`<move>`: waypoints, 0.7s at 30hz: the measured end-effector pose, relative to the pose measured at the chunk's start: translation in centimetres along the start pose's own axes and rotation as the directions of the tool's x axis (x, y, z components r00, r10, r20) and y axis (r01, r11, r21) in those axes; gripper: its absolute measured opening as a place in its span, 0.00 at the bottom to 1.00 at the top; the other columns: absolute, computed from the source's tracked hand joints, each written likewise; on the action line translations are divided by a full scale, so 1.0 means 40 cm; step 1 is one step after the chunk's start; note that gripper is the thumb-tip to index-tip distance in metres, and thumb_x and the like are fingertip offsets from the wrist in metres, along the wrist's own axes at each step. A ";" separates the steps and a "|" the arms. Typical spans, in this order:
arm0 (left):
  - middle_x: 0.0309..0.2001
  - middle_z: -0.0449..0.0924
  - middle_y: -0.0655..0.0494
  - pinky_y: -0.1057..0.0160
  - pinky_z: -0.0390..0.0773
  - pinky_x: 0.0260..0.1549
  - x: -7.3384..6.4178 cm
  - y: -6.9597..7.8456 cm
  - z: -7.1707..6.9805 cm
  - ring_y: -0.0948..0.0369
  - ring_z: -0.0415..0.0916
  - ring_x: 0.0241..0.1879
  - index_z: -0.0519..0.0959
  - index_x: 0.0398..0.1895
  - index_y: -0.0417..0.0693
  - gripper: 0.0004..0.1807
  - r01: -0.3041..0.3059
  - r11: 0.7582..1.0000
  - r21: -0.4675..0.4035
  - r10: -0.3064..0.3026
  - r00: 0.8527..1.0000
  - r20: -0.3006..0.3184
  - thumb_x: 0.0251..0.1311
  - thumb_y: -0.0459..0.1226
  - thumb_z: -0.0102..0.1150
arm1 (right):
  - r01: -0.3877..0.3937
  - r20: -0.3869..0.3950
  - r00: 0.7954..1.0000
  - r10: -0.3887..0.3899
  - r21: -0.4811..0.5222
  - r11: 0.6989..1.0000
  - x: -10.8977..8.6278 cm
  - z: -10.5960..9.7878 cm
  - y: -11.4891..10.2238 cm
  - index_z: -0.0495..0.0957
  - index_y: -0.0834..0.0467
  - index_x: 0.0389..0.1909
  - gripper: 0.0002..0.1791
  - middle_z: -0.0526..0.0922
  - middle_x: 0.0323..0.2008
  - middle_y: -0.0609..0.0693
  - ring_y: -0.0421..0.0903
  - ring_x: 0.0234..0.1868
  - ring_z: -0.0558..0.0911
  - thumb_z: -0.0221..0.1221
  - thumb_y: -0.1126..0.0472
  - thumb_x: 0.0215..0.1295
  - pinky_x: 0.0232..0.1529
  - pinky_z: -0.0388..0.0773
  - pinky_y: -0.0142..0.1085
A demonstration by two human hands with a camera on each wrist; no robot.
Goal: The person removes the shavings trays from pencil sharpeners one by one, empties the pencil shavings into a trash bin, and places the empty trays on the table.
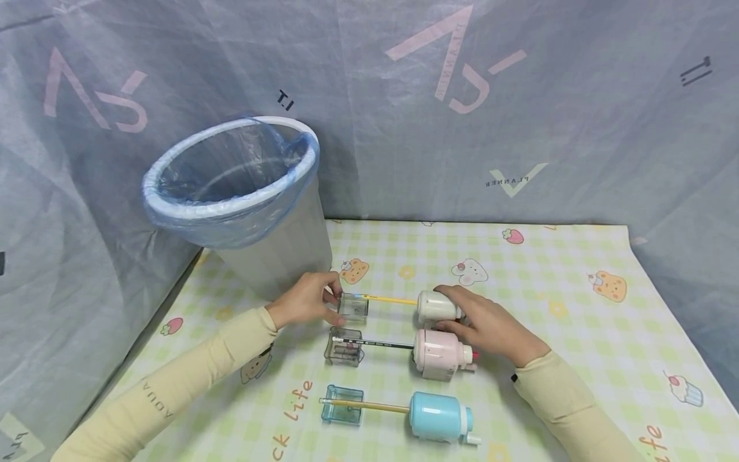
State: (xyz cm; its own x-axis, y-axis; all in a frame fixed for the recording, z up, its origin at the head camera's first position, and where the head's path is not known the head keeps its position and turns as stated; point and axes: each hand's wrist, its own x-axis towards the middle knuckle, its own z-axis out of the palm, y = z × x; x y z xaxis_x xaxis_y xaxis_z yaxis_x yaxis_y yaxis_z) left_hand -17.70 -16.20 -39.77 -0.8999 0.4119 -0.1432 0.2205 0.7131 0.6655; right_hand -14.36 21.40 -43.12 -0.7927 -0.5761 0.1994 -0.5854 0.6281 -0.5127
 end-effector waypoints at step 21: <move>0.41 0.81 0.55 0.59 0.80 0.49 0.023 -0.013 0.014 0.59 0.77 0.42 0.78 0.42 0.43 0.27 0.051 0.996 0.072 -0.055 0.997 0.051 0.45 0.37 0.90 | -0.005 0.005 1.000 0.005 -0.003 1.000 -0.001 -0.002 0.002 0.71 0.54 0.72 0.31 0.82 0.53 0.46 0.36 0.39 0.78 0.69 0.54 0.73 0.38 0.80 0.37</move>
State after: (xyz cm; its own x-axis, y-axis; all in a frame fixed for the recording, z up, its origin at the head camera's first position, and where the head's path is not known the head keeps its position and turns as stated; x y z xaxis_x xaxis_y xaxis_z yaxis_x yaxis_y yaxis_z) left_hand -18.42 -15.89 -40.65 -0.8904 0.4006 -0.2162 0.2011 0.7722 0.6027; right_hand -14.37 21.49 -43.11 -0.7948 -0.5756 0.1923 -0.5818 0.6324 -0.5115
